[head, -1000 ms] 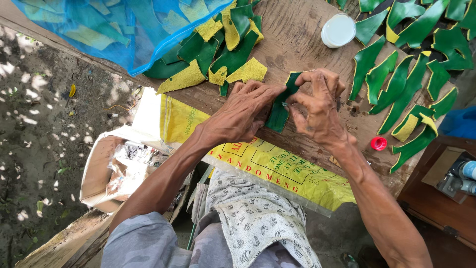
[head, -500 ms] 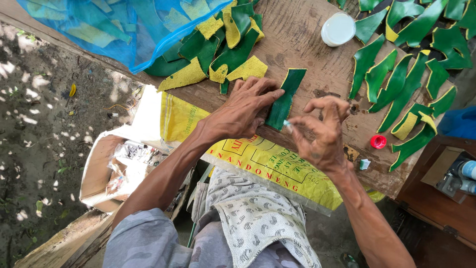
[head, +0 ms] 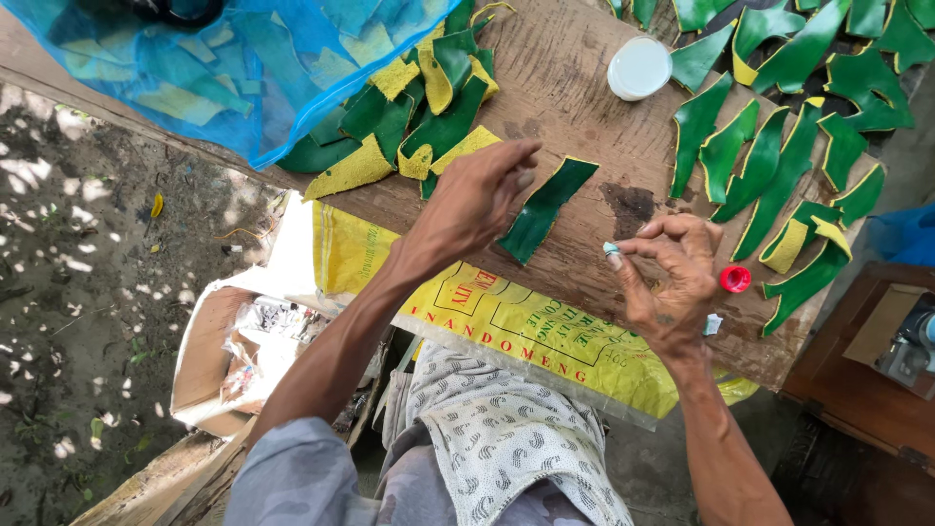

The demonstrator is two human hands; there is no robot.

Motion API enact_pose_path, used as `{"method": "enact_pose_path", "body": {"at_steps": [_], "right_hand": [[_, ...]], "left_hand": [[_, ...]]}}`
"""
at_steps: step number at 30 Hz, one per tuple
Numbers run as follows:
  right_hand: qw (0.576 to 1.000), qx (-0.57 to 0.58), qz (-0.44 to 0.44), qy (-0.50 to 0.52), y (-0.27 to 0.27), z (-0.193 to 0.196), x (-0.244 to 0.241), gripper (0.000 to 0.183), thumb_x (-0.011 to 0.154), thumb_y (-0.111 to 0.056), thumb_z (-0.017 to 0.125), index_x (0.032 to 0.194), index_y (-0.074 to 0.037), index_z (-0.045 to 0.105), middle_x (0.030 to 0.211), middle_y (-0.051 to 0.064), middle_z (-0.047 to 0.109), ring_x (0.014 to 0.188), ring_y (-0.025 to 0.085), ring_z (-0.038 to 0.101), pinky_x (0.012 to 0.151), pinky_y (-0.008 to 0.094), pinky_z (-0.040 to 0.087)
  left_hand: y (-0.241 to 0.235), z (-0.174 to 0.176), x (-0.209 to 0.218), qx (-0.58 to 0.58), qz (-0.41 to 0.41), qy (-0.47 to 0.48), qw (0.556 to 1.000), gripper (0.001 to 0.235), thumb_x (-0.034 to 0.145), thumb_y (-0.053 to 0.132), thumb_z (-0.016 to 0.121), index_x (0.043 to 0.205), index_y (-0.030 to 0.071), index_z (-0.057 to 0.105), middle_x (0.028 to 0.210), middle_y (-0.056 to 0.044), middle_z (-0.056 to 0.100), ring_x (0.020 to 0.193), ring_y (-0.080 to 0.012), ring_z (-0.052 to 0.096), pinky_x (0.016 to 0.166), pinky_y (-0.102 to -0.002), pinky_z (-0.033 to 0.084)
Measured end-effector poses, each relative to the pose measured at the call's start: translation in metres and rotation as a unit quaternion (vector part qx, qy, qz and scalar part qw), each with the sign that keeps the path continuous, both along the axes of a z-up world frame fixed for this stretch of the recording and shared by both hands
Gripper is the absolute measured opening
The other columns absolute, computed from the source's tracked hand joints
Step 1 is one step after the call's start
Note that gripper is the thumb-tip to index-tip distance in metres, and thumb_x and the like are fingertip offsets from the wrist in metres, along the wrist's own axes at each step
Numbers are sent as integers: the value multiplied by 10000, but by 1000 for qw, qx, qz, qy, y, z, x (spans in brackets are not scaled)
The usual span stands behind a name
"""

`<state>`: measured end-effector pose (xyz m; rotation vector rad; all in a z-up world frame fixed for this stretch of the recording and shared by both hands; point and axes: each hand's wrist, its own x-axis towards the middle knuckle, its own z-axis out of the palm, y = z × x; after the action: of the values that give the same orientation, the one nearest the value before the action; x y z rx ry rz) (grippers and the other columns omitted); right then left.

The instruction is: The person applies a white substance from a small container onto the edges of green and yellow fabric pieces using a small applicator. They handle the pieces one at a time, spreading the substance along the seams and edges on a wooden workbench.

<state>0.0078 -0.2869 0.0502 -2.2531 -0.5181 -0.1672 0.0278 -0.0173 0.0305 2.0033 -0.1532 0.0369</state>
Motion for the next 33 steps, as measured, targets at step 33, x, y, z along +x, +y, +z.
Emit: {"method": "enact_pose_path", "body": {"at_steps": [33], "right_hand": [[988, -62, -47, -134, -39, 72, 171, 172, 810, -105, 838, 969, -86, 773, 1034, 44, 620, 1087, 237, 521, 963, 376, 417]], "left_hand": [[48, 86, 326, -18, -5, -68, 998, 179, 902, 39, 600, 929, -44, 756, 673, -91, 746, 539, -119, 728, 491, -265, 607]]}}
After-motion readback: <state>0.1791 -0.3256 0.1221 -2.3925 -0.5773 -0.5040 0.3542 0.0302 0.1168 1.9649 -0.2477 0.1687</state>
